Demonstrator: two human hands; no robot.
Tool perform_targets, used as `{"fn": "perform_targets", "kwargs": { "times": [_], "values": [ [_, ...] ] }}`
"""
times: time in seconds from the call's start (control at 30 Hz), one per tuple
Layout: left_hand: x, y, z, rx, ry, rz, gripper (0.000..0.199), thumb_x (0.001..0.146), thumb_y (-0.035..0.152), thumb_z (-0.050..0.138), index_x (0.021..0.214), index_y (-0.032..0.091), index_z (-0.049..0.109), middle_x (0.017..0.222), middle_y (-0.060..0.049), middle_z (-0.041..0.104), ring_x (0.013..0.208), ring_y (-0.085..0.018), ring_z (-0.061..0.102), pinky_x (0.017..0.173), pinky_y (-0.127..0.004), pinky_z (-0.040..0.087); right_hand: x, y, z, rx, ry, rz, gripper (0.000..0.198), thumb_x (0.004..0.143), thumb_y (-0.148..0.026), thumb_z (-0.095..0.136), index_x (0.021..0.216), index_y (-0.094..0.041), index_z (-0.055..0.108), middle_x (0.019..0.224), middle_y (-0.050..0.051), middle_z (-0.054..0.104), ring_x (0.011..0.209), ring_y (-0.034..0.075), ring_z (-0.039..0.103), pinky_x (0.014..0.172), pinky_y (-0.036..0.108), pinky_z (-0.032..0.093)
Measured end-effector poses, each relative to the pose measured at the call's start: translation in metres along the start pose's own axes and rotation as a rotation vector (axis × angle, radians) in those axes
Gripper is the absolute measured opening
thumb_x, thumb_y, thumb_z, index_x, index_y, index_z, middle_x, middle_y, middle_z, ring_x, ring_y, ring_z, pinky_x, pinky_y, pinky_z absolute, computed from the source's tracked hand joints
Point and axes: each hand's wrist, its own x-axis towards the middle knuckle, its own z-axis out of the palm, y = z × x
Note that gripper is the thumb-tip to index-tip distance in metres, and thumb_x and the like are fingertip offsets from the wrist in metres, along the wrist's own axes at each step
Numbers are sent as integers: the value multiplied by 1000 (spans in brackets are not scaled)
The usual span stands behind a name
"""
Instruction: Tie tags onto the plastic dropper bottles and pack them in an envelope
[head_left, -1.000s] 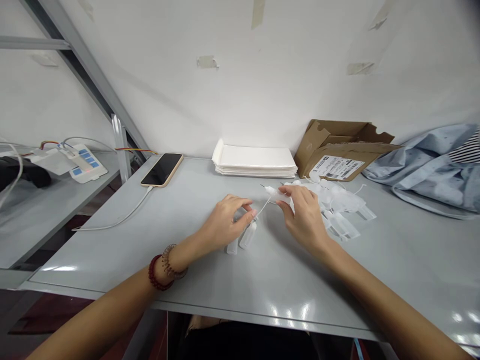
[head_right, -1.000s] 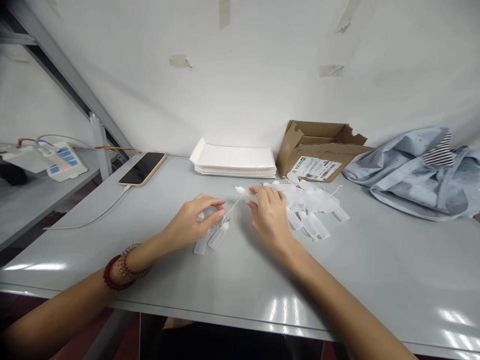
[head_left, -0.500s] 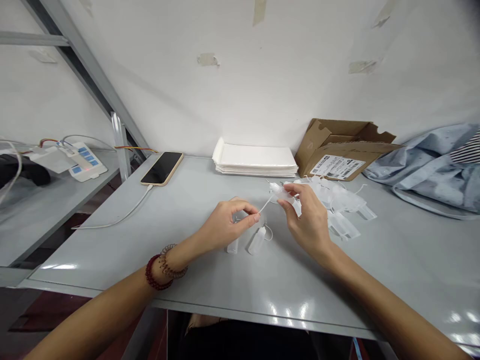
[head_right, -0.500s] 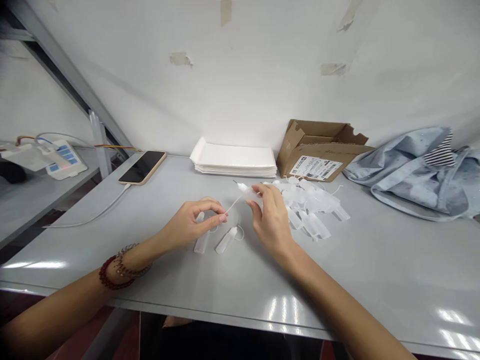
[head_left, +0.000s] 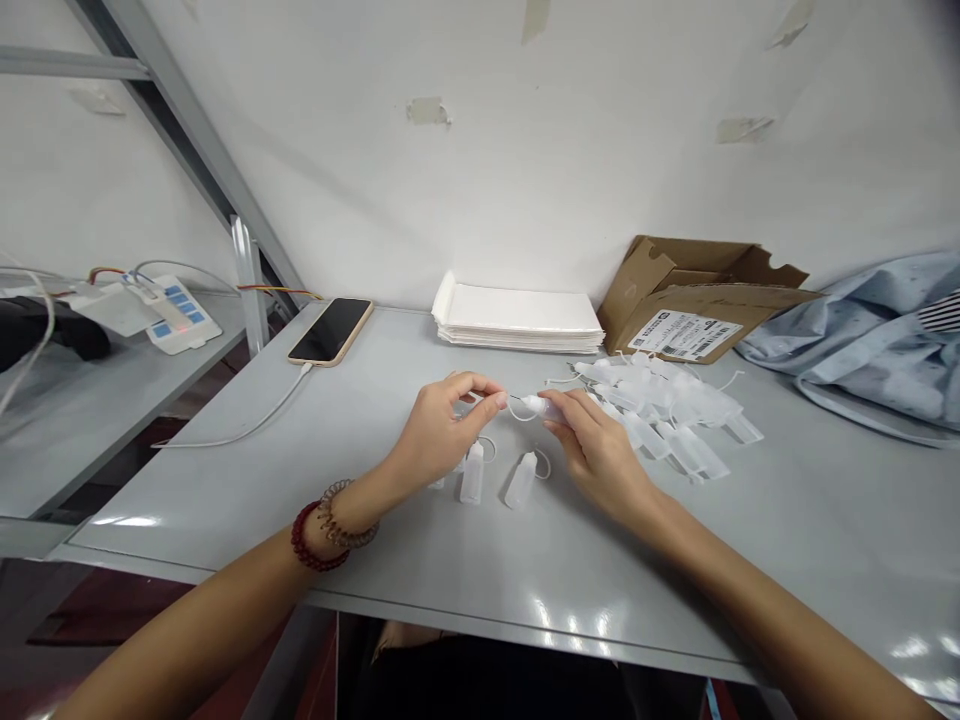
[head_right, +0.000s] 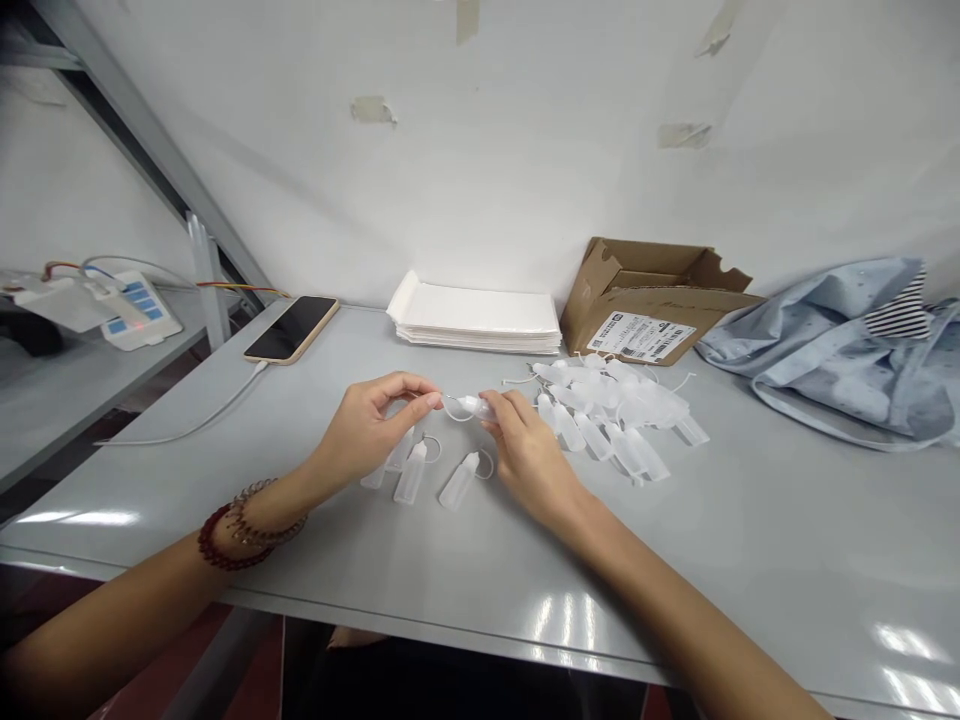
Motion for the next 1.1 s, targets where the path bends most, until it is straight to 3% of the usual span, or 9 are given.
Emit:
{"fn": "perform_targets", "kwargs": {
  "times": [0.43,1.1],
  "values": [
    [-1,-2,1,-12,5,23,13,85,28,59,88,19,69,90,-2,68,85,-15,61,80,-29,47,0,-2,2,-10,99,-126,29,90,-8,41,116,-19,47,91,8,59,76,18,58,65,32,49],
    [-1,1,-1,-179,-54,-87,18,84,32,60,84,17,68,83,-3,69,83,-17,62,78,-30,49,-2,-4,1,-14,94,-116,28,90,-8,42,116,-18,48,92,9,60,77,19,59,64,32,50]
  ]
}}
